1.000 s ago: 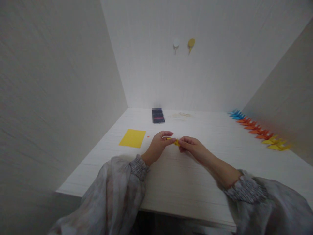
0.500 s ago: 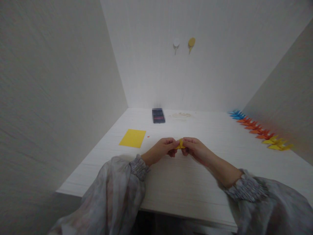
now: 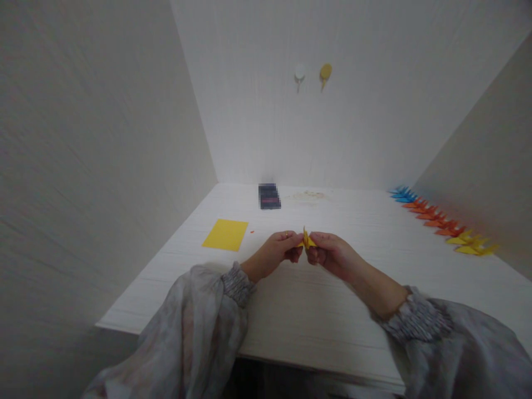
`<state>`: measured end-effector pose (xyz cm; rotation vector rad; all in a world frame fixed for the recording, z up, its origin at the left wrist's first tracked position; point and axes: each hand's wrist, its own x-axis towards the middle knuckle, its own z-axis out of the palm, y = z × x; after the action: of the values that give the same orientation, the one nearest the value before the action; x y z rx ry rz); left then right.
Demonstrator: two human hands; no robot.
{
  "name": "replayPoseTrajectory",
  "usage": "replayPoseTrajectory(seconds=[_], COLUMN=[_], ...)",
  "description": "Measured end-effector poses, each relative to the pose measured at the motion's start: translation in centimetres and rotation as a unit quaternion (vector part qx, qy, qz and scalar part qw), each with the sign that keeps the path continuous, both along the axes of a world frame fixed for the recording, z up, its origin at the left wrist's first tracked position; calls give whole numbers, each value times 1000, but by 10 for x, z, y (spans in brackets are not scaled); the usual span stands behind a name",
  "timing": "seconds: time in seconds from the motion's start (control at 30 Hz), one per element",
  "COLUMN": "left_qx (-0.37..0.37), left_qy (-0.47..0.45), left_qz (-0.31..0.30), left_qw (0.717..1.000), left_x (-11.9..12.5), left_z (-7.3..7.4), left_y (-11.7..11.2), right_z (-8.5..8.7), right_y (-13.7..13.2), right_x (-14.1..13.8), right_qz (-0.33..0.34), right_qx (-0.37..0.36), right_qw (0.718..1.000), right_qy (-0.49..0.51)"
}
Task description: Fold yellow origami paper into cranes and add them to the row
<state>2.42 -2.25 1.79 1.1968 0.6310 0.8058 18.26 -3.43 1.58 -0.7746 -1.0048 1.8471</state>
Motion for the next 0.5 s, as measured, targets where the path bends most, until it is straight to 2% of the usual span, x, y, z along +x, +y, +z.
replayPoseTrajectory(seconds=[0.33, 0.5], left_qx=[-122, -149], left_qy=[-145, -167], left_qz=[-3, -6], left_qw=[982, 975], left_x=[1, 2], left_z=[-2, -1], left_y=[0, 0], right_z=[-2, -1], right_y=[-1, -3], right_x=[-4, -6], right_qz=[18, 20], right_qx=[-4, 0], right_qw=[998, 997], right_qy=[68, 70])
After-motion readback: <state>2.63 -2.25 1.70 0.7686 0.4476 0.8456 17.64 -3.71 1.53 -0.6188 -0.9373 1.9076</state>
